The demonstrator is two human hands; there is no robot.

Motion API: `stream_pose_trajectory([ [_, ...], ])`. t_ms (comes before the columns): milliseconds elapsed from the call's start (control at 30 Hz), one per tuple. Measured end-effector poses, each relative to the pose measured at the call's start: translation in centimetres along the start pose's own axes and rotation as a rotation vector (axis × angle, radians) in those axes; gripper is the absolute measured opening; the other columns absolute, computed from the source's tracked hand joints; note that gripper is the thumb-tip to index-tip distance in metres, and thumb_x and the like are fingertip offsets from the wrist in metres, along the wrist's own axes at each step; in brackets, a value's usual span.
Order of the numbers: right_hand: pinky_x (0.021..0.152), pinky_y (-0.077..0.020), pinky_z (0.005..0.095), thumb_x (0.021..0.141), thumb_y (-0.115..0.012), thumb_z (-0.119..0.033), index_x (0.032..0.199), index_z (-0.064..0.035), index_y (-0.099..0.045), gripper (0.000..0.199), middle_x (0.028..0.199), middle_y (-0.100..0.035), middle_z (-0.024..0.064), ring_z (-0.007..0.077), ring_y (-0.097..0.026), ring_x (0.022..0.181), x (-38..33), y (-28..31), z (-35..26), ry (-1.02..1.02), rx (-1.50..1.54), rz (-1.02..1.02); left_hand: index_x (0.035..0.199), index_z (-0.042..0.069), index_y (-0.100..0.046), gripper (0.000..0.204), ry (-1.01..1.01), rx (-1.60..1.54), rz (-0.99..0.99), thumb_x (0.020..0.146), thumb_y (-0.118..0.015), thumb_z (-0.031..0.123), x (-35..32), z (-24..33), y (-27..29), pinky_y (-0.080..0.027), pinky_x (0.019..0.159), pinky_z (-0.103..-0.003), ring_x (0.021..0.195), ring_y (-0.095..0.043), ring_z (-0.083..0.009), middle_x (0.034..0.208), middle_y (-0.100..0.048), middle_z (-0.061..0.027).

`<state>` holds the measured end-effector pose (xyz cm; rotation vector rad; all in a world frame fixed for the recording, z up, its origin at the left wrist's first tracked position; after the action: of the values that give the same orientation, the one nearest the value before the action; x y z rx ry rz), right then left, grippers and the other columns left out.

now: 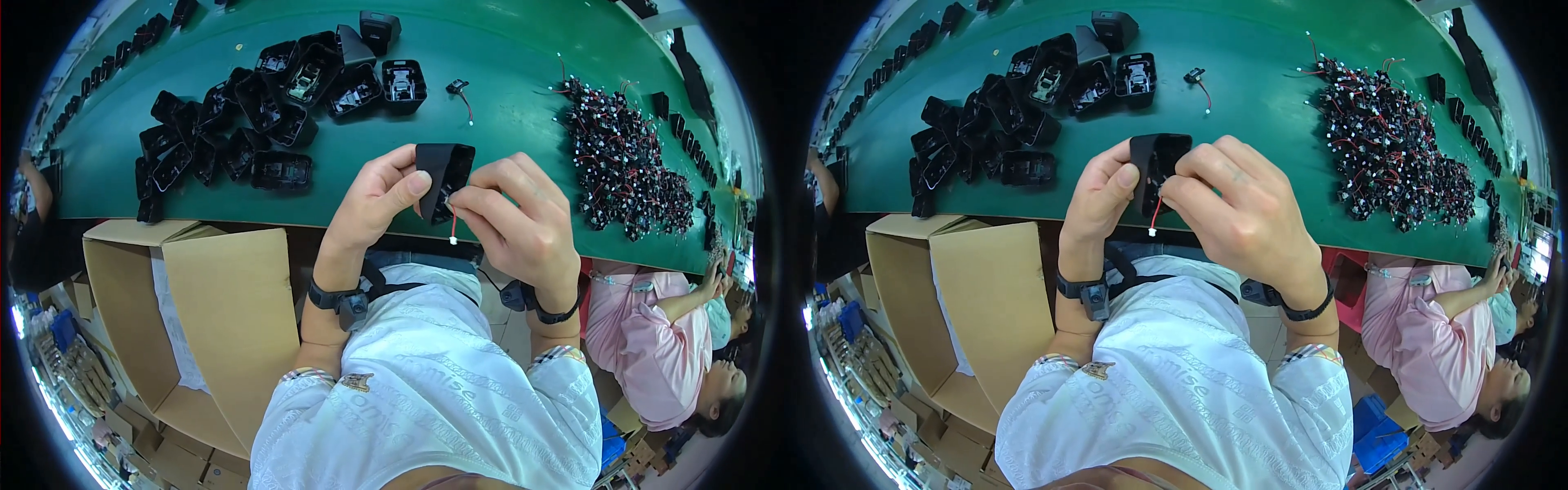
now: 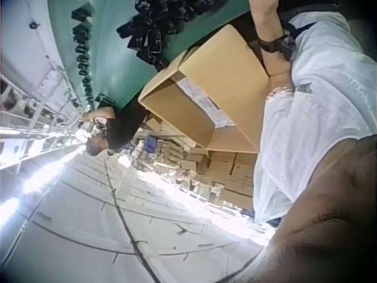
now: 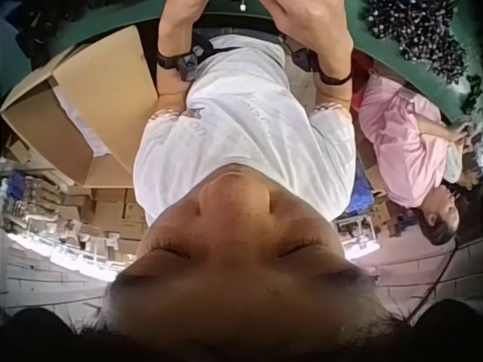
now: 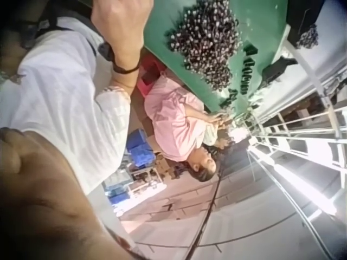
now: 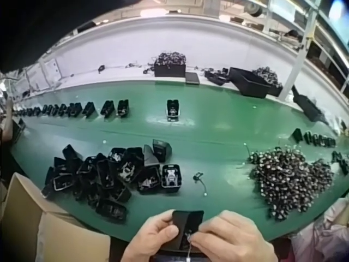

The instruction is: The person assembles electronic components by inserting circuit boards into plastic housings and connecting wires before snapping on the covers. After completing several units, the person places them into a cardboard box, layering them with newspaper and plastic padding.

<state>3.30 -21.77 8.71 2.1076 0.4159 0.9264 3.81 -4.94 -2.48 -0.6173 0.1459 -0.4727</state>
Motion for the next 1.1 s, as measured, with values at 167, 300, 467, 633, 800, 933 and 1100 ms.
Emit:
stream_pose_trajectory([
  [167,0.06,-0.0471,0.0325,0.065,-0.079,-0.001,0.083,-0.0036,-0.069,0.021,0.083,-0.061,0.008,0.0248,-0.059,0.071,0.0,-0.1,1.1,-0.052,0.088,0.032,0.128,-0.002,-0.055,0.048,-0.055,0.089,0.054,0.098,-0.065,0.033,0.2,0.1,-1.3,-0.051,0.075,-0.023,0.09,-0.061,-0.0082,0.108,-0.064,-0.0052],
  [300,0.064,-0.0482,0.0296,0.073,-0.076,0.003,0.085,-0.0002,-0.069,0.015,0.085,-0.062,0.009,0.0197,-0.061,0.075,-0.9,-0.8,1.5,-0.241,0.355,0.115,0.132,-0.002,-0.051,0.053,-0.059,-0.241,0.02,0.099,-0.063,0.037,0.4,-1.3,-2.1,-0.052,0.084,-0.025,0.099,-0.064,-0.0107,0.114,-0.064,-0.0063],
  [467,0.067,-0.0476,0.0263,0.079,-0.072,0.005,0.089,0.0026,-0.068,0.01,0.09,-0.062,0.01,0.014,-0.059,0.08,-2.2,-1.5,2.0,-0.38,0.581,0.251,0.136,-0.002,-0.047,0.06,-0.067,-0.324,0.015,0.098,-0.062,0.041,0.3,-1.7,-2.3,-0.053,0.088,-0.026,0.103,-0.064,-0.0122,0.117,-0.064,-0.007],
  [633,0.062,-0.0505,0.0237,0.079,-0.076,0.002,0.089,0.0003,-0.071,0.011,0.089,-0.063,0.009,0.0131,-0.061,0.074,-2.3,-1.8,2.0,-0.363,0.583,0.288,0.137,-0.002,-0.045,0.063,-0.048,-0.317,0.024,0.097,-0.062,0.044,0.4,-2.2,-1.5,-0.052,0.085,-0.025,0.101,-0.064,-0.0113,0.117,-0.064,-0.0072],
  [800,0.065,-0.0444,0.0237,0.082,-0.073,0.002,0.089,0.0017,-0.064,0.011,0.089,-0.061,0.0093,0.0132,-0.055,0.075,-1.8,-2.1,0.7,-0.363,0.41,0.293,0.135,-0.002,-0.049,0.06,-0.167,-0.175,0.139,0.098,-0.062,0.044,0.2,-1.3,-2.5,-0.047,0.084,-0.023,0.097,-0.059,-0.009,0.112,-0.062,-0.004],
  [933,0.063,-0.0439,0.0242,0.083,-0.072,0.001,0.089,0.0009,-0.062,0.012,0.088,-0.06,0.0091,0.013,-0.053,0.073,-1.5,-2.8,0.2,-0.394,0.391,0.334,0.134,-0.002,-0.05,0.062,-0.245,-0.038,0.129,0.096,-0.063,0.046,0.2,-1.5,-1.8,-0.045,0.084,-0.023,0.098,-0.057,-0.0083,0.111,-0.062,-0.0033],
  [1100,0.068,-0.0423,0.0225,0.088,-0.069,-0.001,0.093,0.0018,-0.061,0.01,0.092,-0.057,0.0074,0.0109,-0.051,0.077,-1.8,-3.3,-0.6,-0.419,0.469,0.319,0.134,-0.002,-0.05,0.068,-0.187,-0.197,0.138,0.094,-0.065,0.05,-0.1,-1.7,-1.8,-0.045,0.083,-0.023,0.098,-0.058,-0.0087,0.114,-0.062,-0.0043],
])
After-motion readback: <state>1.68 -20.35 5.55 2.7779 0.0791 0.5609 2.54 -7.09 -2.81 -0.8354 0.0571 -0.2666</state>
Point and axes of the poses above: each hand's wrist, its own x-axis towards the middle knuckle, its own y-axis out of the back of the hand, z = x × y, the point moved 3 cm from there along x, towards the middle knuckle
